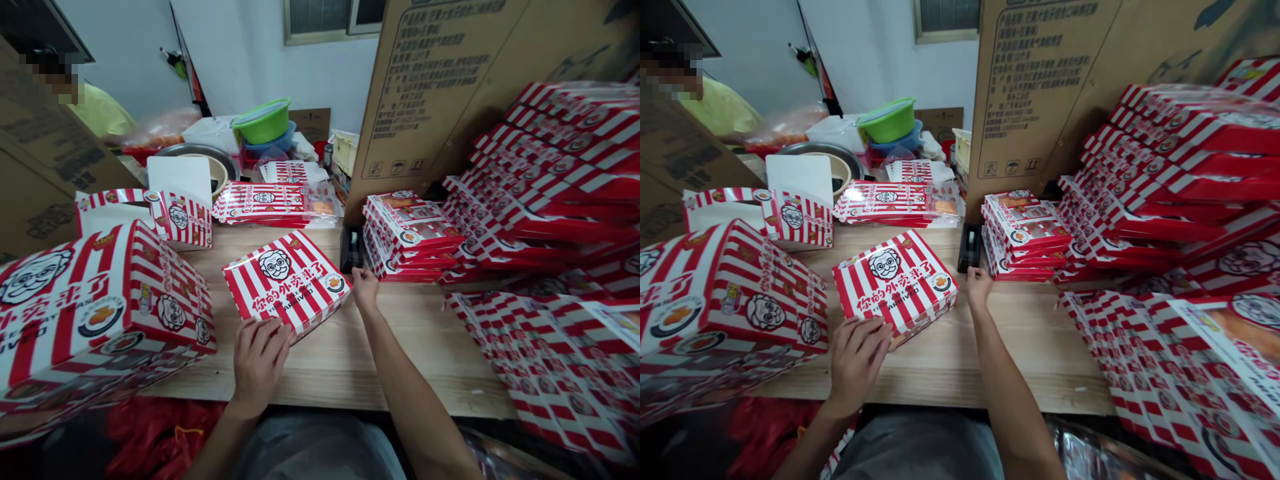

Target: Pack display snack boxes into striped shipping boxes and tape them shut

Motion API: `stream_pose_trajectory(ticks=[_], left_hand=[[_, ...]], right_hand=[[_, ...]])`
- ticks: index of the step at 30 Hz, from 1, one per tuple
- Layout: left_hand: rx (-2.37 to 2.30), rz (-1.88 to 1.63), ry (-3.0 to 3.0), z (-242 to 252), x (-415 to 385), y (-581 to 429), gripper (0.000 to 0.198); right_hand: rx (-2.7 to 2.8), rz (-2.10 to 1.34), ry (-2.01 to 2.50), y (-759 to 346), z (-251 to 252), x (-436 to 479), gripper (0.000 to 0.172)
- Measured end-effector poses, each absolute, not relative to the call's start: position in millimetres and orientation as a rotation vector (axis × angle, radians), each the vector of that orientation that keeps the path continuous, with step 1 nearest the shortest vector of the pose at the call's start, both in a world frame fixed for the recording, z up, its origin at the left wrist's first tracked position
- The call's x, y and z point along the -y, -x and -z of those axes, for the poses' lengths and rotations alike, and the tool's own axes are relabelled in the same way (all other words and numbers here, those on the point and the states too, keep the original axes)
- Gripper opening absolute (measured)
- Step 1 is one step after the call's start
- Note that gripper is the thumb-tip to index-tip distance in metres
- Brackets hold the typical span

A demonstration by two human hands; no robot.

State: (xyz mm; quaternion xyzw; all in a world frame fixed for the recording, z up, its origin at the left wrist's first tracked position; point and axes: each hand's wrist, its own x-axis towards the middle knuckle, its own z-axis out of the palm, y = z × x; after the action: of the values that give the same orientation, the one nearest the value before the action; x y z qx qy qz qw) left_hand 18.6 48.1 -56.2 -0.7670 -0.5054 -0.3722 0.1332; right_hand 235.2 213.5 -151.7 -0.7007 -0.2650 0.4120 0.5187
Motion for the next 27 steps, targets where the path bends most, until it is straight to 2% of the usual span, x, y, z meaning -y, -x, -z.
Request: stream_pose_trajectory(ticks=[10, 21, 27], left_hand=[[1.455, 1.127, 2.177, 65, -49, -20, 0.01], [1.455, 1.182, 2.178, 67, -49, -20, 0.01], [1.479, 1.167, 2.176, 67, -49, -20, 0.011]], right_hand=[[0.698, -0.964, 1.807, -237, 129, -211, 0.023], [0.687, -1.241, 1.483, -234, 108, -181, 0.024], [0.679, -1.227, 1.435, -237, 106, -197, 0.023]])
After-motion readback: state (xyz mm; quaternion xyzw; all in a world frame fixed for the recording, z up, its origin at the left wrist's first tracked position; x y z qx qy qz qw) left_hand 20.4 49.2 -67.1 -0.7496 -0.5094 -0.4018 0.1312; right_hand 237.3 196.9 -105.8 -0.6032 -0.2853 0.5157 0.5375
